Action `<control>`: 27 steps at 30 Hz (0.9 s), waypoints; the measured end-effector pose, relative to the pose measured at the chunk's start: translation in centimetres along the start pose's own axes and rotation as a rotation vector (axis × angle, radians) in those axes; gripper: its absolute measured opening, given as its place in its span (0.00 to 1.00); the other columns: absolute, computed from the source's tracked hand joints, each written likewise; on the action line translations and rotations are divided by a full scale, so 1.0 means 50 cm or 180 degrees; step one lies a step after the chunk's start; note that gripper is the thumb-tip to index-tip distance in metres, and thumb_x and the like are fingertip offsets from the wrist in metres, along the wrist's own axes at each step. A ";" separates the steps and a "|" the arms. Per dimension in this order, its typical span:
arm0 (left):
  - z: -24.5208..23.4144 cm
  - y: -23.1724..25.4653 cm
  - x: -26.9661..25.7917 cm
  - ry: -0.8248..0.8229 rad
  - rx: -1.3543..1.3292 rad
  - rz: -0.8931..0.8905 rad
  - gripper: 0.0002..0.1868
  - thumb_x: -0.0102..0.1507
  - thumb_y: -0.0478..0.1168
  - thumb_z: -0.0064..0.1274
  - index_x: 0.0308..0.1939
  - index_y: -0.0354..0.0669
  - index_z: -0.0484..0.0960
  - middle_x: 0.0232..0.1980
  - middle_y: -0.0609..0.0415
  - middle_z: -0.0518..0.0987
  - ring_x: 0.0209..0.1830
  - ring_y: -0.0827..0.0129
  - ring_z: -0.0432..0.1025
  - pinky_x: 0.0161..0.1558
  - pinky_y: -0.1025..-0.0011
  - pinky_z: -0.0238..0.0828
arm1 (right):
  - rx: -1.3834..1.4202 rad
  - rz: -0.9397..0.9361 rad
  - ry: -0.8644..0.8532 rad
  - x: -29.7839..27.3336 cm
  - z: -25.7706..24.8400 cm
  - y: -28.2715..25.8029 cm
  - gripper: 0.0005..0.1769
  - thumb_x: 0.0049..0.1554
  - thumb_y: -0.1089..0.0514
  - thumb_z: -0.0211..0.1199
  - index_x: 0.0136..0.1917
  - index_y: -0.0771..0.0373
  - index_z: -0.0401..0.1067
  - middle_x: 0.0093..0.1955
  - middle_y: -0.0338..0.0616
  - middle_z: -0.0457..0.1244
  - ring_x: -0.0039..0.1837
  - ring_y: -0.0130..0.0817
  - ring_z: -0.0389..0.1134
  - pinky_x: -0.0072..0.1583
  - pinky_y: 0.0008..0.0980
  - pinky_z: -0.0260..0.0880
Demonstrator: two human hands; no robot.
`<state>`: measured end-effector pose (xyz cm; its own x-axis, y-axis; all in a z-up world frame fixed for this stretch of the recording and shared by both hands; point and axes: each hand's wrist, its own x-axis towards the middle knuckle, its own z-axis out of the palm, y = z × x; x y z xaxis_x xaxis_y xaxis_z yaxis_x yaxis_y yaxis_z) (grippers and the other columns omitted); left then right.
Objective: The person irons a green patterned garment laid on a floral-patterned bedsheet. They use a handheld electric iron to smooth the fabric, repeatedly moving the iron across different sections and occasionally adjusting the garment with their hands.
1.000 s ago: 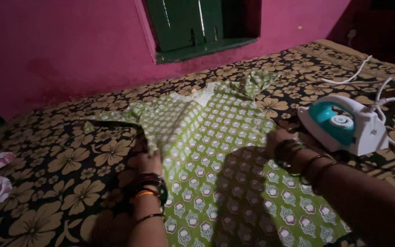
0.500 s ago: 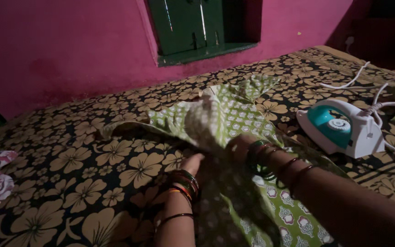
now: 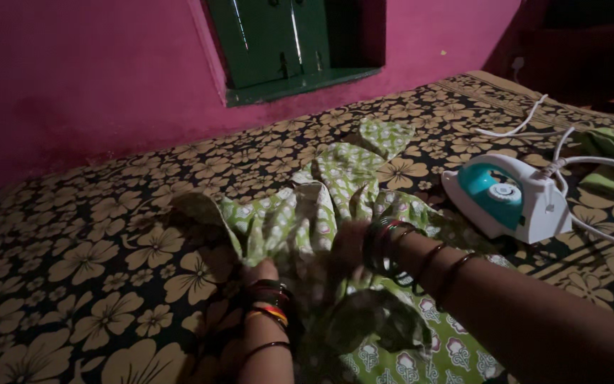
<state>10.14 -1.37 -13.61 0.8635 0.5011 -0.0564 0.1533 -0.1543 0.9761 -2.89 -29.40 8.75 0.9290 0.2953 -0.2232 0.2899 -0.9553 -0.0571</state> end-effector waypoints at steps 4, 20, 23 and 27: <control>-0.106 -0.006 0.021 0.0533 -0.0257 -0.0021 0.34 0.65 0.61 0.52 0.64 0.39 0.76 0.69 0.45 0.74 0.67 0.56 0.66 0.67 0.62 0.58 | 0.0064 0.0921 0.0918 -0.067 -0.071 -0.001 0.28 0.57 0.33 0.59 0.58 0.54 0.79 0.55 0.48 0.70 0.56 0.44 0.73 0.53 0.45 0.76; -0.229 0.033 0.080 0.1270 0.0142 -0.0407 0.35 0.74 0.62 0.45 0.65 0.32 0.78 0.67 0.34 0.76 0.64 0.45 0.70 0.65 0.56 0.66 | 0.0035 -0.0101 0.0418 0.091 0.073 0.117 0.24 0.51 0.42 0.66 0.53 0.60 0.76 0.50 0.56 0.71 0.51 0.52 0.74 0.53 0.49 0.76; -0.270 0.040 0.087 0.1968 -0.1086 -0.0240 0.31 0.68 0.55 0.55 0.63 0.33 0.76 0.63 0.39 0.78 0.59 0.51 0.76 0.59 0.58 0.73 | 0.0578 0.0301 0.0709 0.086 -0.011 0.089 0.25 0.52 0.42 0.67 0.56 0.60 0.74 0.50 0.55 0.71 0.50 0.50 0.74 0.52 0.47 0.76; -0.312 0.114 -0.028 0.0636 -0.3155 0.0023 0.27 0.59 0.51 0.57 0.61 0.47 0.80 0.60 0.54 0.80 0.58 0.59 0.73 0.56 0.61 0.73 | 0.0979 0.0481 0.1313 0.134 -0.171 0.053 0.28 0.52 0.43 0.67 0.60 0.60 0.72 0.52 0.54 0.69 0.50 0.47 0.73 0.51 0.45 0.76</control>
<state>2.32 10.35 -4.71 0.7527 0.6504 -0.1022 -0.3983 0.5734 0.7159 6.07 -29.85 15.43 0.9864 0.0750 0.1464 0.1226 -0.9286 -0.3504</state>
